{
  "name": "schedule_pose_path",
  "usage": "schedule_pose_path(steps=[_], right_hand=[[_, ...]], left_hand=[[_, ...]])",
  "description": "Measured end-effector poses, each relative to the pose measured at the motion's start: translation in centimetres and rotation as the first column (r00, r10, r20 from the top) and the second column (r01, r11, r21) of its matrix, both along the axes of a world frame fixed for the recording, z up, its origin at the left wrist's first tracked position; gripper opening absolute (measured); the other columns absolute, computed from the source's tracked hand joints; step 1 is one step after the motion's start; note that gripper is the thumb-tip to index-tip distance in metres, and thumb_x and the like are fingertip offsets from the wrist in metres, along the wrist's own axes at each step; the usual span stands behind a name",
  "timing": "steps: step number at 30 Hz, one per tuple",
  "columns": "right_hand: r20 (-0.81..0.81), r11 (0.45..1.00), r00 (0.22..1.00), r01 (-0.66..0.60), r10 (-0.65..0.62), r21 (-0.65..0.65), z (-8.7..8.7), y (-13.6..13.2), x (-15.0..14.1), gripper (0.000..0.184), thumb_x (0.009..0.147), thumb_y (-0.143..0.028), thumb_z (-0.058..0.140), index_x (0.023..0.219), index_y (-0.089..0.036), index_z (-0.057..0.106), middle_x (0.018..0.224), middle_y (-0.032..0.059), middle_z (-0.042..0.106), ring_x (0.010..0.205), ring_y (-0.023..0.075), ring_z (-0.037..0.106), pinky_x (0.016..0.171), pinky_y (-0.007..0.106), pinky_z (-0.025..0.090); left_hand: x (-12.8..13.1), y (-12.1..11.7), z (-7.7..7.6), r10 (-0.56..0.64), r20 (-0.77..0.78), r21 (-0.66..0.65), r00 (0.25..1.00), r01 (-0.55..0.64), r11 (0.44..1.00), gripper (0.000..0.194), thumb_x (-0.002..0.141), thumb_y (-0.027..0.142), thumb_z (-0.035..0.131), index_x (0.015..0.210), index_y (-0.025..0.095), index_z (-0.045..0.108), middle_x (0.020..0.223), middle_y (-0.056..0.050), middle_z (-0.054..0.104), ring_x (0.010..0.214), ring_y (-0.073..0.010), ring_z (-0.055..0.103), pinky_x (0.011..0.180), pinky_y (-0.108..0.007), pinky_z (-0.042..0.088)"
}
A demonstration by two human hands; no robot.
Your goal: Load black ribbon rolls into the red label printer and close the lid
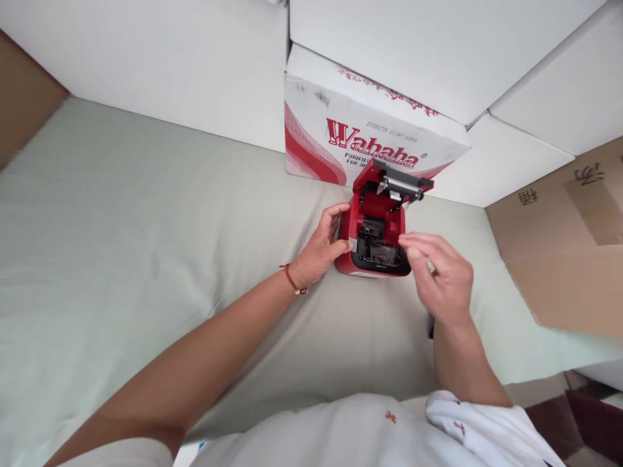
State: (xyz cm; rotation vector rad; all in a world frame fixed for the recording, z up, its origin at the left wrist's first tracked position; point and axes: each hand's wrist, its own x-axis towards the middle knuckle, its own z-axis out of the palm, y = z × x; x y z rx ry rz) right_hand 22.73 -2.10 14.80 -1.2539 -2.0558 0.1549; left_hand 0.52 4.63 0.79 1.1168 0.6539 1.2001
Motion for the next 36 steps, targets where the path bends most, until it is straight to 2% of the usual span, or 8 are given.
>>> schedule_pose_path(steps=[3, 7, 10, 16, 20, 27, 31, 36], right_hand=[[0.241, 0.982, 0.969, 0.102, -0.061, -0.159, 1.7, 2.9, 0.0, 0.025, 0.116, -0.032, 0.063, 0.119, -0.025, 0.088, 0.122, 0.0074, 0.09, 0.109, 0.0252, 0.084, 0.097, 0.039, 0.064], [0.661, 0.877, 0.748, 0.282, 0.053, -0.389, 3.2, 6.3, -2.2, 0.033, 0.114, -0.027, 0.058, 0.134, -0.025, 0.084, 0.144, 0.0091, 0.084, 0.121, 0.0298, 0.081, 0.091, 0.038, 0.058], [0.762, 0.83, 0.633, 0.348, 0.135, -0.436, 3.5, 8.0, -4.3, 0.038, 0.112, -0.024, 0.059, 0.144, -0.022, 0.08, 0.153, 0.013, 0.079, 0.13, 0.0331, 0.077, 0.089, 0.038, 0.054], [0.834, 0.783, 0.534, 0.455, 0.141, -0.424, 3.0, 9.8, -6.2, 0.034, 0.108, -0.023, 0.065, 0.137, -0.02, 0.081, 0.144, 0.0176, 0.08, 0.122, 0.0341, 0.076, 0.082, 0.037, 0.048], [0.797, 0.793, 0.597, 0.441, 0.09, -0.421, 2.5, 9.4, -5.4, 0.033, 0.107, -0.023, 0.066, 0.137, -0.017, 0.078, 0.141, 0.0181, 0.081, 0.119, 0.0347, 0.076, 0.082, 0.038, 0.046], [0.466, 0.823, 0.88, 0.332, -0.095, -0.46, 2.1, 7.4, -1.4, 0.024, 0.106, -0.019, 0.059, 0.115, -0.02, 0.081, 0.117, 0.0098, 0.086, 0.103, 0.0269, 0.078, 0.094, 0.039, 0.053], [0.458, 0.817, 0.889, 0.279, -0.02, -0.505, 1.6, 7.7, -0.9, 0.028, 0.102, -0.019, 0.068, 0.125, -0.021, 0.084, 0.128, 0.0097, 0.086, 0.108, 0.027, 0.079, 0.098, 0.039, 0.055], [0.593, 0.779, 0.803, 0.334, 0.061, -0.532, 2.2, 8.9, -1.6, 0.038, 0.103, -0.022, 0.073, 0.139, -0.026, 0.084, 0.138, 0.0079, 0.087, 0.121, 0.0303, 0.08, 0.101, 0.039, 0.055]], left_hand=[[-0.1, -0.1, 0.5, -0.016, 0.033, -0.039, 0.999, 0.017, 0.999, 0.078, 0.083, 0.036, 0.081, 0.153, 0.03, 0.047, 0.17, -0.011, 0.056, 0.168, -0.0346, 0.049, 0.145, -0.057, 0.038], [-0.2, -0.1, 1.0, -0.025, 0.053, -0.068, 0.998, 0.029, 0.997, 0.079, 0.079, 0.037, 0.084, 0.149, 0.029, 0.049, 0.169, -0.011, 0.056, 0.165, -0.0355, 0.051, 0.146, -0.059, 0.034], [-0.2, -0.1, 1.1, -0.022, 0.053, -0.087, 0.998, 0.026, 0.996, 0.079, 0.078, 0.035, 0.083, 0.15, 0.03, 0.05, 0.167, -0.01, 0.057, 0.163, -0.0355, 0.052, 0.145, -0.06, 0.034], [-0.1, -0.3, 1.1, -0.009, 0.07, -0.086, 0.997, 0.015, 0.996, 0.076, 0.08, 0.032, 0.083, 0.15, 0.03, 0.053, 0.165, -0.009, 0.06, 0.163, -0.0345, 0.053, 0.145, -0.057, 0.037], [-0.1, -0.3, 1.3, -0.009, 0.068, -0.09, 0.998, 0.015, 0.996, 0.075, 0.08, 0.032, 0.083, 0.149, 0.029, 0.054, 0.168, -0.01, 0.059, 0.161, -0.0348, 0.055, 0.144, -0.057, 0.037], [-0.2, -0.3, 1.4, -0.039, 0.068, -0.1, 0.997, 0.045, 0.994, 0.075, 0.08, 0.034, 0.082, 0.149, 0.029, 0.052, 0.165, -0.011, 0.062, 0.162, -0.0359, 0.055, 0.143, -0.06, 0.04], [-0.3, -0.1, 1.2, -0.028, 0.065, -0.075, 0.997, 0.033, 0.997, 0.074, 0.08, 0.036, 0.083, 0.148, 0.029, 0.052, 0.167, -0.011, 0.06, 0.162, -0.0362, 0.055, 0.143, -0.061, 0.039], [-0.2, -0.1, 1.3, -0.034, 0.06, -0.101, 0.998, 0.04, 0.994, 0.076, 0.078, 0.037, 0.083, 0.147, 0.029, 0.053, 0.165, -0.011, 0.06, 0.161, -0.0372, 0.054, 0.143, -0.063, 0.039]])
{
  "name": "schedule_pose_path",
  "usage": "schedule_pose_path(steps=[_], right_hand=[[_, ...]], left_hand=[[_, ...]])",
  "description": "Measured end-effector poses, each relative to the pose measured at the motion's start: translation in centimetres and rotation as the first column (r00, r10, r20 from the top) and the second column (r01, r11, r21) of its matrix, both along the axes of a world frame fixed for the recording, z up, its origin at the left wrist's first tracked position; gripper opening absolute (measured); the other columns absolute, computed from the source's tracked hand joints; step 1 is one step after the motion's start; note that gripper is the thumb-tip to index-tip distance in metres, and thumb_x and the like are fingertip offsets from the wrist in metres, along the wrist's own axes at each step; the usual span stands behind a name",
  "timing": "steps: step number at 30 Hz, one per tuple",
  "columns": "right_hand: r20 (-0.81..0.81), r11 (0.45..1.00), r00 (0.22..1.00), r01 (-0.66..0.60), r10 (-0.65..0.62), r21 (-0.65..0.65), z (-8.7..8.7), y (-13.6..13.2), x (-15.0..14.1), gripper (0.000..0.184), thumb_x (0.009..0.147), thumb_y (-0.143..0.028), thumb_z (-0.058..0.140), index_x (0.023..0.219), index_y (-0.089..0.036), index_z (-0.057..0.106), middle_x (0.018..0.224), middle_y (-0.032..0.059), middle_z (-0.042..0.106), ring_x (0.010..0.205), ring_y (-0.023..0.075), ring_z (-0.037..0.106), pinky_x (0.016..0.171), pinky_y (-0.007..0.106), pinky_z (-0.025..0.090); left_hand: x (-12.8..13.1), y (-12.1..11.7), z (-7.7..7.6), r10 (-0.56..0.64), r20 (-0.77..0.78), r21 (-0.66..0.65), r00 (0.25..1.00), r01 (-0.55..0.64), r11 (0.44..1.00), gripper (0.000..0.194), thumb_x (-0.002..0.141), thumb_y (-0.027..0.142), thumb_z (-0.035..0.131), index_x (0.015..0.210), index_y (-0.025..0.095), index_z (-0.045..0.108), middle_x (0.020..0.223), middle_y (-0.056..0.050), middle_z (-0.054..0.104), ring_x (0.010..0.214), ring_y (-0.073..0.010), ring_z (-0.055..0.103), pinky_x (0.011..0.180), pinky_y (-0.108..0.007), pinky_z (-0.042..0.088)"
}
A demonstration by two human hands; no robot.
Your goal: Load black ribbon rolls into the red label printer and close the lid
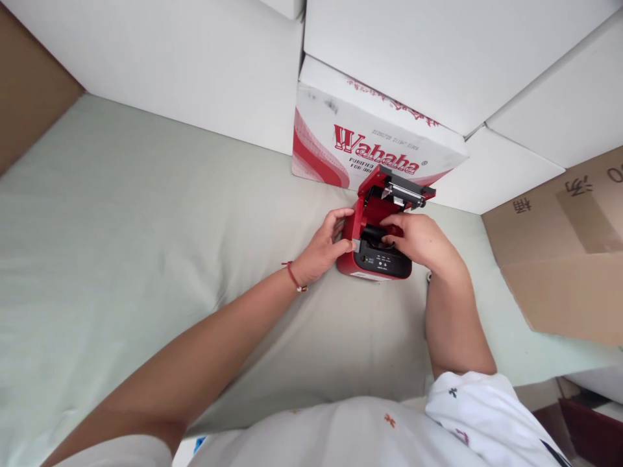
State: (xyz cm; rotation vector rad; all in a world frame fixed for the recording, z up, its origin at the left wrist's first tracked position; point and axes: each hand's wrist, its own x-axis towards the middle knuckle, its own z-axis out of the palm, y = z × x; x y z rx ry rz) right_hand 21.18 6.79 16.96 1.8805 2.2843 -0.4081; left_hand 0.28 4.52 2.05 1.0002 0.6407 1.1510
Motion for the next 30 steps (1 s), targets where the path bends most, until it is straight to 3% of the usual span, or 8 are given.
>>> schedule_pose_path(steps=[6, 11, 21, 26, 30], right_hand=[[0.253, 0.994, 0.962, -0.089, 0.102, -0.06, 0.9, 0.7, -1.2, 0.042, 0.104, -0.026, 0.074, 0.144, -0.029, 0.083, 0.144, 0.0084, 0.085, 0.124, 0.0339, 0.079, 0.088, 0.038, 0.051], [0.313, 0.992, 0.942, -0.116, 0.124, -0.043, 0.8, 0.7, -1.7, 0.033, 0.103, -0.024, 0.072, 0.133, -0.027, 0.086, 0.14, 0.0083, 0.086, 0.121, 0.0356, 0.079, 0.082, 0.04, 0.047], [0.195, 0.995, 0.976, -0.104, 0.1, 0.01, 0.5, 0.2, -0.6, 0.037, 0.106, -0.021, 0.065, 0.139, -0.023, 0.081, 0.148, 0.0111, 0.081, 0.126, 0.0319, 0.076, 0.091, 0.038, 0.052], [0.123, 0.996, 0.992, 0.019, -0.03, 0.09, -0.1, 0.3, -0.4, 0.033, 0.11, -0.021, 0.057, 0.13, -0.024, 0.083, 0.13, 0.0102, 0.087, 0.112, 0.0294, 0.078, 0.091, 0.038, 0.051], [0.118, 0.994, 0.993, 0.001, -0.014, 0.112, -0.4, 0.5, -0.5, 0.029, 0.108, -0.032, 0.068, 0.132, -0.026, 0.083, 0.13, 0.0093, 0.087, 0.112, 0.031, 0.079, 0.089, 0.039, 0.051]], left_hand=[[0.0, -0.1, 0.5, 0.0, -0.011, -0.02, 1.0, 0.0, 1.0, 0.076, 0.076, 0.036, 0.082, 0.146, 0.029, 0.052, 0.163, -0.011, 0.061, 0.163, -0.0375, 0.053, 0.142, -0.062, 0.039], [0.1, -0.2, 0.8, -0.001, -0.005, -0.027, 1.0, 0.001, 1.0, 0.076, 0.077, 0.034, 0.082, 0.147, 0.028, 0.052, 0.161, -0.012, 0.063, 0.162, -0.0374, 0.055, 0.14, -0.06, 0.043], [0.0, 0.0, 0.2, -0.001, 0.02, 0.001, 1.0, 0.001, 1.0, 0.073, 0.081, 0.032, 0.085, 0.147, 0.029, 0.055, 0.165, -0.011, 0.063, 0.163, -0.0357, 0.056, 0.141, -0.058, 0.043], [-0.1, 0.0, 0.3, 0.002, 0.01, -0.002, 1.0, -0.002, 1.0, 0.073, 0.081, 0.032, 0.084, 0.147, 0.028, 0.055, 0.162, -0.011, 0.064, 0.162, -0.0362, 0.056, 0.142, -0.059, 0.042], [-0.1, 0.0, 0.5, -0.005, 0.012, -0.013, 1.0, 0.005, 1.0, 0.074, 0.079, 0.033, 0.084, 0.147, 0.028, 0.054, 0.161, -0.012, 0.064, 0.161, -0.0371, 0.056, 0.14, -0.059, 0.045]])
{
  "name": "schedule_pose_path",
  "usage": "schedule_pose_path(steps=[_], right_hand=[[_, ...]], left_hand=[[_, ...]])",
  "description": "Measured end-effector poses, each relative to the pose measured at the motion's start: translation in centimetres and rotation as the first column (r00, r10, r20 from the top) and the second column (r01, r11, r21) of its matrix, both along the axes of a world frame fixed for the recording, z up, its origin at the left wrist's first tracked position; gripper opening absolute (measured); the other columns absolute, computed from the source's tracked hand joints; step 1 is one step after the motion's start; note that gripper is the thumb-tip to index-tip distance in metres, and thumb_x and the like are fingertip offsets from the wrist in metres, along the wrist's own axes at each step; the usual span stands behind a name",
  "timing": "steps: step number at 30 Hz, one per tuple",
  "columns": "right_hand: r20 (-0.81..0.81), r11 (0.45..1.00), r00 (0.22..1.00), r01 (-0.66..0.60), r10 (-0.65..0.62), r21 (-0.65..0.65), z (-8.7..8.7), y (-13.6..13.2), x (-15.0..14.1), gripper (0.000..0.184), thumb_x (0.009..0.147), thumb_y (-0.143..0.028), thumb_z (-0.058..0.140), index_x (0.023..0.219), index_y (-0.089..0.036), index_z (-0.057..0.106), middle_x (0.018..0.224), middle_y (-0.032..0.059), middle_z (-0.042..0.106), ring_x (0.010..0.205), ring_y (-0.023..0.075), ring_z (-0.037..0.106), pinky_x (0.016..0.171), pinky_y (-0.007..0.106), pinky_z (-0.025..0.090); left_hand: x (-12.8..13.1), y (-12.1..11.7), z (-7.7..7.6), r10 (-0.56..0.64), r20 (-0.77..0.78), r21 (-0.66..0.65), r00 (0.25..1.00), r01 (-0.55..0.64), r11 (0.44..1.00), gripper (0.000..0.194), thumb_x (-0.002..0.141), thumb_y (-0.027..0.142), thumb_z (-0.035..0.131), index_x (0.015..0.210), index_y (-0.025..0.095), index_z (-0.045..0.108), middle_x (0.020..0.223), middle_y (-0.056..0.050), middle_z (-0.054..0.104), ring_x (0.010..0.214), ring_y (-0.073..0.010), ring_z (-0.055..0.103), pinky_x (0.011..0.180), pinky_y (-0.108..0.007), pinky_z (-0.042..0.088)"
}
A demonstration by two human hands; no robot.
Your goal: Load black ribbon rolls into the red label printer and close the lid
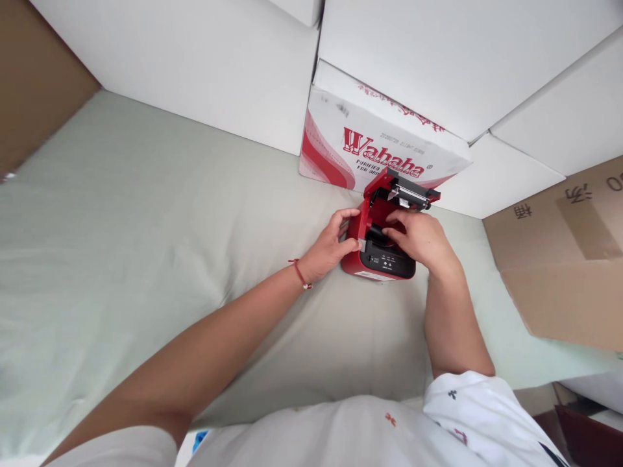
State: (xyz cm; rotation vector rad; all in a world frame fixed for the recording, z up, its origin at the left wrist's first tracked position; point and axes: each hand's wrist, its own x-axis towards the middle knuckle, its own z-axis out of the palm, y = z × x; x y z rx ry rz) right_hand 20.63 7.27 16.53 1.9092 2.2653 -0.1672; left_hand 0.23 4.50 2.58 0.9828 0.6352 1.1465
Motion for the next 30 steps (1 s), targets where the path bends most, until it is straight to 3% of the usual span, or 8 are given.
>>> schedule_pose_path(steps=[4, 9, 15, 18, 22, 25, 28, 30], right_hand=[[0.002, 0.999, 0.999, -0.038, 0.038, -0.02, 0.1, -0.1, -0.1, 0.03, 0.107, -0.035, 0.073, 0.134, -0.027, 0.083, 0.138, 0.007, 0.087, 0.118, 0.0316, 0.079, 0.09, 0.039, 0.051], [0.13, 0.991, 0.985, -0.104, 0.114, -0.087, 0.7, -0.2, -0.7, 0.033, 0.106, -0.032, 0.074, 0.138, -0.028, 0.081, 0.146, 0.0071, 0.085, 0.125, 0.0347, 0.079, 0.086, 0.04, 0.049], [0.237, 0.985, 0.958, -0.139, 0.159, -0.101, 0.9, 0.1, -2.0, 0.033, 0.103, -0.026, 0.074, 0.134, -0.027, 0.083, 0.133, 0.0108, 0.087, 0.118, 0.0351, 0.079, 0.08, 0.04, 0.047], [0.229, 0.989, 0.965, -0.107, 0.127, -0.098, 0.7, 0.1, -1.8, 0.038, 0.106, -0.023, 0.065, 0.141, -0.026, 0.081, 0.139, 0.0122, 0.085, 0.122, 0.0358, 0.079, 0.083, 0.04, 0.049], [0.069, 0.998, 0.997, -0.029, 0.033, -0.052, 0.3, -0.2, -0.7, 0.049, 0.108, -0.024, 0.059, 0.155, -0.02, 0.071, 0.148, 0.0166, 0.081, 0.126, 0.0364, 0.077, 0.095, 0.043, 0.055], [-0.154, 1.0, 0.988, -0.016, 0.02, 0.025, -0.1, -1.3, 0.2, 0.049, 0.106, -0.027, 0.058, 0.152, -0.016, 0.072, 0.146, 0.0189, 0.079, 0.122, 0.0354, 0.075, 0.104, 0.046, 0.057], [-0.448, 0.997, 0.894, 0.046, -0.012, 0.064, 0.0, -3.8, 1.2, 0.045, 0.106, -0.038, 0.06, 0.145, -0.02, 0.074, 0.131, 0.0142, 0.08, 0.098, 0.0277, 0.073, 0.095, 0.045, 0.059], [-0.659, 0.984, 0.748, 0.164, -0.075, 0.074, 0.5, -6.0, 2.2, 0.048, 0.107, -0.054, 0.065, 0.144, -0.025, 0.074, 0.11, 0.008, 0.077, 0.076, 0.0212, 0.063, 0.076, 0.039, 0.056]], left_hand=[[0.1, -0.1, 0.1, 0.012, 0.002, -0.003, 1.0, -0.012, 1.0, 0.074, 0.079, 0.034, 0.084, 0.146, 0.029, 0.055, 0.164, -0.011, 0.062, 0.16, -0.0362, 0.057, 0.14, -0.058, 0.043], [0.0, -0.1, 0.0, 0.006, -0.002, -0.002, 1.0, -0.006, 1.0, 0.074, 0.079, 0.034, 0.083, 0.147, 0.029, 0.054, 0.16, -0.011, 0.064, 0.155, -0.035, 0.059, 0.136, -0.056, 0.046], [0.0, -0.1, -0.1, 0.007, 0.006, 0.006, 1.0, -0.007, 1.0, 0.071, 0.08, 0.032, 0.083, 0.146, 0.03, 0.055, 0.16, -0.01, 0.065, 0.154, -0.0341, 0.061, 0.136, -0.055, 0.047], [0.0, -0.1, 0.0, 0.014, 0.0, 0.0, 1.0, -0.014, 1.0, 0.073, 0.079, 0.032, 0.083, 0.146, 0.029, 0.055, 0.162, -0.01, 0.063, 0.155, -0.035, 0.06, 0.137, -0.057, 0.046], [0.1, -0.1, 0.0, 0.02, -0.006, -0.005, 1.0, -0.02, 1.0, 0.074, 0.079, 0.034, 0.084, 0.146, 0.029, 0.055, 0.163, -0.011, 0.062, 0.158, -0.0362, 0.057, 0.14, -0.058, 0.044], [0.1, -0.1, -0.1, 0.019, 0.001, -0.002, 1.0, -0.019, 1.0, 0.073, 0.079, 0.032, 0.084, 0.147, 0.029, 0.055, 0.162, -0.01, 0.064, 0.159, -0.0358, 0.058, 0.139, -0.057, 0.045], [0.0, -0.1, 0.0, 0.007, 0.006, -0.005, 1.0, -0.007, 1.0, 0.072, 0.08, 0.031, 0.084, 0.146, 0.03, 0.055, 0.159, -0.009, 0.065, 0.16, -0.0354, 0.057, 0.138, -0.057, 0.046], [-0.1, -0.2, 0.1, 0.002, 0.007, -0.004, 1.0, -0.002, 1.0, 0.07, 0.08, 0.03, 0.083, 0.145, 0.03, 0.056, 0.161, -0.008, 0.064, 0.161, -0.0354, 0.056, 0.14, -0.058, 0.044]])
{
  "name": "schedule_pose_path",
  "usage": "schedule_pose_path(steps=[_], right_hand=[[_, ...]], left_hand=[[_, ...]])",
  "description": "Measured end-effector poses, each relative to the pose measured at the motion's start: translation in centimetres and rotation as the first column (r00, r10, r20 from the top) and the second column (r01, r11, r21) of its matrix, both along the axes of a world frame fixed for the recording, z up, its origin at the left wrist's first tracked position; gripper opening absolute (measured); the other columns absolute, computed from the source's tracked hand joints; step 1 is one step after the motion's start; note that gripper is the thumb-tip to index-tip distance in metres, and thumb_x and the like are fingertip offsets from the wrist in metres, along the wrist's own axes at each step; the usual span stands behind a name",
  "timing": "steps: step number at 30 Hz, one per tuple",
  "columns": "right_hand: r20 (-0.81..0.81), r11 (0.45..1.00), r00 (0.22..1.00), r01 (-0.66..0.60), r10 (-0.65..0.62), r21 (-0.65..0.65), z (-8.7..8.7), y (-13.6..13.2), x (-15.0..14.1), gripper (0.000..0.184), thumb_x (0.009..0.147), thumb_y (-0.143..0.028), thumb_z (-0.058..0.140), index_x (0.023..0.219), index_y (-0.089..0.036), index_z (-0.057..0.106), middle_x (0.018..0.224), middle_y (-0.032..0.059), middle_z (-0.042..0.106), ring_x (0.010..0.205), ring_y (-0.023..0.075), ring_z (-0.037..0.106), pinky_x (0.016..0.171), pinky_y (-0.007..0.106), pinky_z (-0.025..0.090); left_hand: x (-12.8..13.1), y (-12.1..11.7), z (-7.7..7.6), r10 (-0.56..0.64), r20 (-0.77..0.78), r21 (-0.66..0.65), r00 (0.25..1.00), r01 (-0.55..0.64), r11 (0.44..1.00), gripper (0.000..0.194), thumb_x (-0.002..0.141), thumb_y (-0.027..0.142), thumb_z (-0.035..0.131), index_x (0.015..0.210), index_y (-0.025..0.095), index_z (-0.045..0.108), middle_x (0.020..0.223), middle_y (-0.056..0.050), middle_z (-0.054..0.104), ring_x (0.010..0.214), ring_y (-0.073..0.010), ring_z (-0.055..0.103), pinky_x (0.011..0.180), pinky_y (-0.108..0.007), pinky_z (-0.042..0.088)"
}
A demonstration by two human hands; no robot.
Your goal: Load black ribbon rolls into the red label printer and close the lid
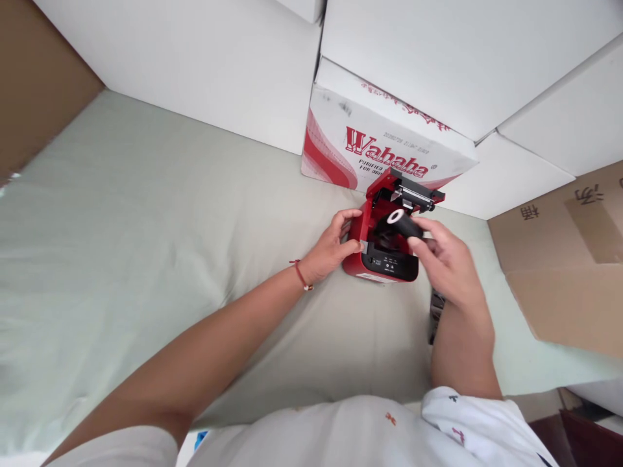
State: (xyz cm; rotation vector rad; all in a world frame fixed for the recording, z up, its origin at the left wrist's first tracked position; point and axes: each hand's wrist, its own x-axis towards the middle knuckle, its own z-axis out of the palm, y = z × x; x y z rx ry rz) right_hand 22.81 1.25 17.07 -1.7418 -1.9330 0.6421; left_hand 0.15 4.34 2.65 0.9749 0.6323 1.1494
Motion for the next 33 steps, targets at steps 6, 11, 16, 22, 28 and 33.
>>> schedule_pose_path(steps=[6, 11, 16, 22, 28, 33], right_hand=[[-0.606, 0.95, 0.762, 0.31, -0.229, 0.032, 0.9, -4.7, 5.0, 0.056, 0.088, -0.074, 0.09, 0.122, -0.032, 0.079, 0.075, -0.0042, 0.053, 0.051, 0.0098, 0.029, 0.052, 0.03, 0.02], [-0.498, 0.911, 0.77, 0.268, -0.398, -0.313, -2.5, -5.7, 7.6, 0.071, 0.074, -0.082, 0.095, 0.111, -0.022, 0.081, 0.066, -0.0059, 0.049, 0.051, 0.0081, 0.028, 0.053, 0.027, 0.017], [-0.163, 0.915, 0.927, 0.282, -0.337, -0.287, -5.4, -6.2, 9.3, 0.071, 0.096, -0.083, 0.071, 0.127, -0.02, 0.083, 0.074, 0.0004, 0.067, 0.06, 0.0158, 0.047, 0.058, 0.031, 0.041], [0.313, 0.921, 0.872, 0.39, -0.377, 0.022, -6.6, -5.6, 14.8, 0.045, 0.093, -0.048, 0.065, 0.122, -0.021, 0.087, 0.135, 0.0183, 0.084, 0.084, 0.0267, 0.073, 0.105, 0.056, 0.062], [0.304, 0.949, 0.911, 0.31, -0.279, -0.057, -8.2, -5.4, 16.7, 0.05, 0.094, -0.046, 0.058, 0.128, -0.023, 0.087, 0.136, 0.0147, 0.085, 0.108, 0.0295, 0.08, 0.109, 0.05, 0.064], [0.304, 0.951, 0.914, 0.301, -0.268, -0.066, -8.4, -5.5, 17.2, 0.06, 0.082, -0.049, 0.068, 0.132, -0.02, 0.085, 0.14, 0.0169, 0.081, 0.08, 0.0227, 0.073, 0.093, 0.049, 0.066]], left_hand=[[-0.1, 0.0, -0.1, 0.009, -0.022, -0.001, 1.0, -0.009, 1.0, 0.071, 0.08, 0.032, 0.082, 0.146, 0.029, 0.055, 0.165, -0.01, 0.06, 0.162, -0.0361, 0.055, 0.143, -0.06, 0.039], [-0.1, 0.2, -0.6, 0.005, -0.027, 0.015, 1.0, -0.005, 1.0, 0.071, 0.082, 0.033, 0.082, 0.147, 0.031, 0.054, 0.165, -0.008, 0.061, 0.163, -0.0356, 0.054, 0.144, -0.061, 0.038], [-0.1, 0.3, -0.9, 0.005, -0.029, 0.033, 1.0, -0.004, 0.999, 0.071, 0.082, 0.034, 0.082, 0.147, 0.03, 0.054, 0.165, -0.009, 0.061, 0.162, -0.0348, 0.055, 0.144, -0.059, 0.039], [0.0, 0.4, -0.9, 0.01, -0.029, 0.017, 1.0, -0.01, 1.0, 0.072, 0.081, 0.036, 0.083, 0.146, 0.03, 0.054, 0.166, -0.009, 0.06, 0.163, -0.035, 0.054, 0.146, -0.061, 0.035], [0.1, 0.3, -0.7, 0.007, -0.02, 0.019, 1.0, -0.006, 1.0, 0.071, 0.081, 0.035, 0.082, 0.146, 0.029, 0.053, 0.165, -0.01, 0.06, 0.161, -0.035, 0.055, 0.144, -0.061, 0.039], [0.1, 0.3, -0.5, 0.008, -0.024, 0.005, 1.0, -0.008, 1.0, 0.072, 0.079, 0.035, 0.082, 0.145, 0.029, 0.053, 0.164, -0.01, 0.06, 0.16, -0.0351, 0.055, 0.141, -0.061, 0.043]])
